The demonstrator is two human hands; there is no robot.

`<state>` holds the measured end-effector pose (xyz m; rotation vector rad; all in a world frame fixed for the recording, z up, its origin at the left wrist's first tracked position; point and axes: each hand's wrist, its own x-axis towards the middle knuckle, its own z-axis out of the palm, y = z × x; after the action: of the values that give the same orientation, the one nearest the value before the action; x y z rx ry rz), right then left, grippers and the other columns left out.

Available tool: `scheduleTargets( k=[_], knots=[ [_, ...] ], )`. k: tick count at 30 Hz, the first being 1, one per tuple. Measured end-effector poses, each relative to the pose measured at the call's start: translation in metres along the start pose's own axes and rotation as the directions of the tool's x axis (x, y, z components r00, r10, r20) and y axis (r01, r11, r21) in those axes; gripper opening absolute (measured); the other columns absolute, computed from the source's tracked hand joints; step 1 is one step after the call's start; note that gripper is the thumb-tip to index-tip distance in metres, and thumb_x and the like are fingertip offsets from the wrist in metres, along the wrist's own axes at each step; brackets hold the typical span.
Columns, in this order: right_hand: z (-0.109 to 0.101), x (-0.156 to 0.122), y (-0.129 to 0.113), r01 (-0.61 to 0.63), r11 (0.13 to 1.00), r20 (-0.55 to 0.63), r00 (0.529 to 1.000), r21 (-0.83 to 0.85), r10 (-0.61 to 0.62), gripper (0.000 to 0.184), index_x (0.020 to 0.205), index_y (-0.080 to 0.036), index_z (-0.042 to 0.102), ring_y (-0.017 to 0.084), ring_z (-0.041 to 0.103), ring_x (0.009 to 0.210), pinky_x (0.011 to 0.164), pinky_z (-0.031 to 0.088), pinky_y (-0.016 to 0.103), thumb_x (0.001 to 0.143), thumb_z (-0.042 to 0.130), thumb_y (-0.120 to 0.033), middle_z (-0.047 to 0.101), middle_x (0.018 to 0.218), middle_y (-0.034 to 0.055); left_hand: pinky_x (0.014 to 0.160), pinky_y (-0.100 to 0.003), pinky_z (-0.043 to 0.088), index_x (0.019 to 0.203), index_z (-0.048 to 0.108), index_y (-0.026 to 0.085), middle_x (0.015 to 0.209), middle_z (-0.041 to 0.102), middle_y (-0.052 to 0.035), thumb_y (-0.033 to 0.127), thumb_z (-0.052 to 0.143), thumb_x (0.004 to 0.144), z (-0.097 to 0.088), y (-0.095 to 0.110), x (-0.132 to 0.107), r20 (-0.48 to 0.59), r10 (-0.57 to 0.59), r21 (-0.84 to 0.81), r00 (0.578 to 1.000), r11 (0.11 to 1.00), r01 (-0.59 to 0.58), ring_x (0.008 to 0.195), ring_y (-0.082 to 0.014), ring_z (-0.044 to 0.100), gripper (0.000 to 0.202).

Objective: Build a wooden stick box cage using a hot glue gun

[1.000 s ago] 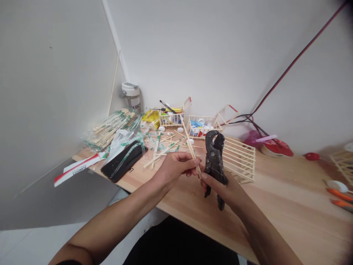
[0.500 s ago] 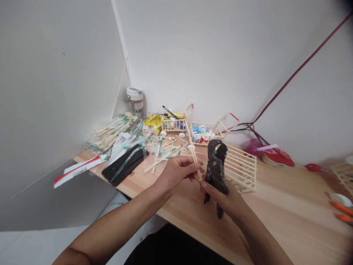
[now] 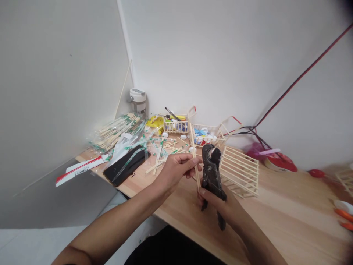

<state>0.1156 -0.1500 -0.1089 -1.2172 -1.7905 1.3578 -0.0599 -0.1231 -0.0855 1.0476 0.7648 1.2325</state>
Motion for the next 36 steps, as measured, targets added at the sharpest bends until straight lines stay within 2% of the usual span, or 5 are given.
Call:
scheduleTargets(
  k=[8, 13, 17, 24, 36],
  knots=[
    [-0.012, -0.004, -0.002, -0.006, 0.998, 0.027, 1.000, -0.058, 0.007, 0.059, 0.099, -0.016, 0.062, 0.020, 0.058, 0.070, 0.066, 0.048, 0.035, 0.088, 0.045, -0.071, 0.059, 0.073, 0.0040, 0.052, -0.020, 0.029, 0.069, 0.070, 0.010, 0.054, 0.052, 0.0031, 0.052, 0.077, 0.074, -0.024, 0.037, -0.011, -0.015, 0.041, 0.288, 0.999, 0.957, -0.035, 0.051, -0.0045, 0.037, 0.042],
    [-0.017, -0.013, -0.011, -0.049, 0.982, 0.114, 0.991, -0.184, 0.070, 0.059, 0.110, -0.017, 0.063, 0.019, 0.059, 0.068, 0.066, 0.048, 0.034, 0.092, 0.041, -0.069, 0.059, 0.072, 0.0023, 0.052, -0.021, 0.028, 0.066, 0.069, 0.010, 0.058, 0.056, 0.0001, 0.052, 0.073, 0.077, -0.042, 0.060, -0.023, 0.124, -0.112, 0.476, 0.986, 0.879, 0.040, 0.053, -0.0059, 0.040, 0.043],
    [-0.015, -0.019, -0.018, -0.025, 0.957, 0.137, 0.988, -0.287, 0.067, 0.057, 0.109, -0.018, 0.064, 0.019, 0.061, 0.071, 0.070, 0.049, 0.034, 0.095, 0.038, -0.067, 0.063, 0.075, 0.0035, 0.050, -0.021, 0.024, 0.070, 0.070, 0.010, 0.062, 0.058, -0.0011, 0.049, 0.073, 0.078, -0.050, 0.057, -0.026, 0.201, -0.214, 0.443, 0.956, 0.890, 0.106, 0.051, -0.0051, 0.037, 0.040],
    [-0.013, -0.019, -0.028, -0.029, 0.937, 0.142, 0.986, -0.349, 0.083, 0.056, 0.109, -0.017, 0.066, 0.018, 0.060, 0.065, 0.063, 0.048, 0.031, 0.093, 0.043, -0.066, 0.063, 0.072, 0.0034, 0.048, -0.021, 0.022, 0.068, 0.069, 0.010, 0.052, 0.049, 0.0024, 0.048, 0.073, 0.077, -0.055, 0.046, -0.025, 0.274, -0.253, 0.463, 0.928, 0.880, 0.104, 0.049, -0.0050, 0.035, 0.040],
    [-0.009, -0.015, -0.037, -0.069, 0.908, 0.120, 0.984, -0.414, 0.129, 0.055, 0.087, -0.021, 0.064, 0.016, 0.050, 0.053, 0.051, 0.039, 0.030, 0.089, 0.044, -0.071, 0.054, 0.056, 0.0004, 0.045, -0.020, 0.022, 0.068, 0.071, 0.010, 0.056, 0.059, -0.0011, 0.039, 0.078, 0.071, -0.059, 0.042, -0.022, 0.303, -0.330, 0.368, 0.894, 0.906, 0.210, 0.046, -0.0041, 0.038, 0.030]
  ],
)
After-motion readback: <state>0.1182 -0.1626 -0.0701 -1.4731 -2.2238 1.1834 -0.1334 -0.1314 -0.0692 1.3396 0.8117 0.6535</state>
